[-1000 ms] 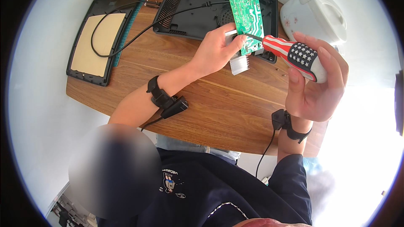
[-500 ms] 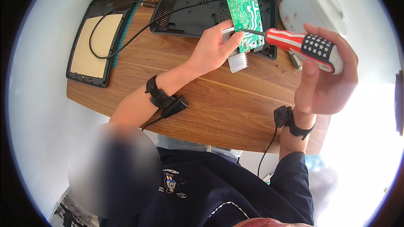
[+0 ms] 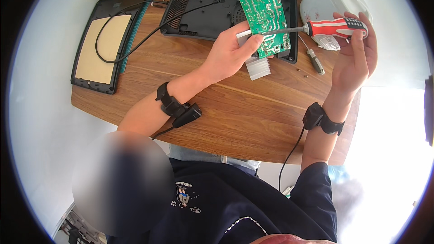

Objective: The person attaches a metal heatsink to a green circuit board using a screwdriver. They align the heatsink, insert screws, and tighten them while repeatedly flipping the board to access both sides.

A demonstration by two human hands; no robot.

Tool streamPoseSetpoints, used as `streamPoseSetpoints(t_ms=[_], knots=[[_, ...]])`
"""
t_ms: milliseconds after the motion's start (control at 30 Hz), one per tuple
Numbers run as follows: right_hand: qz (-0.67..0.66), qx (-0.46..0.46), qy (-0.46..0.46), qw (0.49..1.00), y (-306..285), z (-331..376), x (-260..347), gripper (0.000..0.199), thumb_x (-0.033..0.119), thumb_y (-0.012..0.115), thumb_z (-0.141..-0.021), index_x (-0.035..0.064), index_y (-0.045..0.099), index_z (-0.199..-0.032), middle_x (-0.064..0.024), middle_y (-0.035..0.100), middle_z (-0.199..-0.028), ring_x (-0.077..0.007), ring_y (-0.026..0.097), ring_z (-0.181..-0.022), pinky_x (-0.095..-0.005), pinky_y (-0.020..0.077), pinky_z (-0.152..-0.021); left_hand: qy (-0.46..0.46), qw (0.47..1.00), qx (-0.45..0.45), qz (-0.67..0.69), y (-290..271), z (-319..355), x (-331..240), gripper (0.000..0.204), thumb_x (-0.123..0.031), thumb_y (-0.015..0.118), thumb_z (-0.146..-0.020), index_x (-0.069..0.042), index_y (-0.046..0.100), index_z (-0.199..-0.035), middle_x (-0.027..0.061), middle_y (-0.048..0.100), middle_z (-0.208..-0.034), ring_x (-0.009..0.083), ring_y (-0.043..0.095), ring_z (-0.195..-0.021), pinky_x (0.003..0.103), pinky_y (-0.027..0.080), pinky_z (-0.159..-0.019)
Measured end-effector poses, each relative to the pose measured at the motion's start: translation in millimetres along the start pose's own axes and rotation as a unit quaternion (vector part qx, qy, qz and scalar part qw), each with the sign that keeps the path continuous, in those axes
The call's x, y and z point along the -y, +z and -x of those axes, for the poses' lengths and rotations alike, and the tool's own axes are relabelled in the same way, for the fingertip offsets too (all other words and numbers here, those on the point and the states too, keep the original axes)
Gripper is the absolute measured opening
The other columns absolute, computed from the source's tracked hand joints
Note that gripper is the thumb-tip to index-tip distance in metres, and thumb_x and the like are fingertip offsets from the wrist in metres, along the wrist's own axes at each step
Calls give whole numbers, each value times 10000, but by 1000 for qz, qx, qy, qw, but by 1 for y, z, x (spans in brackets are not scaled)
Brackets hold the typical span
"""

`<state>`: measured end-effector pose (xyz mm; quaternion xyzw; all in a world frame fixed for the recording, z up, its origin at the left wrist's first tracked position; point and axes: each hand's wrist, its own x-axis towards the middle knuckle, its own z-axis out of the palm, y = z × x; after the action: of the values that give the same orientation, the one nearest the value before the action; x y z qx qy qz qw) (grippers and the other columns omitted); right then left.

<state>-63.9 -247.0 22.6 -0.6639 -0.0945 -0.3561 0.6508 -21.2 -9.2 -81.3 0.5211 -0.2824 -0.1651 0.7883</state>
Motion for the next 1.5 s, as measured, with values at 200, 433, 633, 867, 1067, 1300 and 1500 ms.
streamPoseSetpoints(t_ms=[200, 433, 633, 867, 1067, 1300, 1500], knots=[[-30, -9, 59, 998, 2, -1, -11, 386, 90, 533, -1046, -130, 502, -1362, -279, 652, -1209, -414, 696, -1105, -459, 636, -857, 20, 999, 5, 29, 0, 1, 2, 282, -181, 544, -1087, 15, 591, -1284, 85, 709, -1111, 138, 692, -924, 284, 570, -812], [-38, -17, 92, 995, -1, -2, -18, 388, 83, 517, -1049, -140, 491, -1366, -277, 649, -1209, -412, 692, -1109, -459, 633, -872, 13, 999, -4, 41, 1, 2, 4, 277, -182, 558, -1081, 19, 610, -1264, 72, 719, -1081, 125, 687, -920, 282, 563, -812], [-40, -9, 106, 993, -2, -3, -22, 392, 82, 515, -1050, -137, 483, -1374, -272, 639, -1220, -410, 689, -1115, -456, 629, -887, 3, 1000, -10, -12, -4, 2, 8, 280, -203, 574, -1076, 9, 641, -1245, 48, 724, -1073, 85, 650, -916, 270, 549, -816], [-31, -7, 110, 993, -2, -3, -24, 393, 81, 510, -1051, -135, 476, -1378, -271, 635, -1221, -401, 691, -1116, -452, 630, -886, 12, 1000, 0, 12, -2, 3, 5, 292, -208, 572, -1077, 8, 629, -1265, 49, 724, -1091, 86, 656, -937, 268, 550, -826], [-18, -11, 99, 995, -2, -3, -23, 383, 73, 505, -1052, -132, 482, -1375, -271, 643, -1211, -394, 697, -1106, -440, 634, -874, 7, 1000, -4, 3, -3, 2, 7, 291, -207, 569, -1079, 13, 623, -1261, 54, 723, -1087, 94, 667, -935, 270, 553, -824], [-25, -3, 80, 996, -1, -2, -22, 379, 61, 520, -1046, -133, 485, -1370, -278, 643, -1212, -404, 696, -1109, -445, 641, -871, 5, 1000, -7, 6, -2, 2, 8, 281, -223, 578, -1076, 9, 635, -1224, 52, 729, -1053, 88, 665, -896, 267, 550, -796], [-1, 15, 36, 999, 0, -1, -17, 401, 70, 545, -1040, -127, 482, -1383, -289, 641, -1236, -435, 676, -1139, -456, 623, -903, -1, 1000, -17, -21, -4, 1, 12, 277, -236, 572, -1076, 4, 651, -1190, 47, 744, -986, 84, 662, -872, 264, 543, -769]])
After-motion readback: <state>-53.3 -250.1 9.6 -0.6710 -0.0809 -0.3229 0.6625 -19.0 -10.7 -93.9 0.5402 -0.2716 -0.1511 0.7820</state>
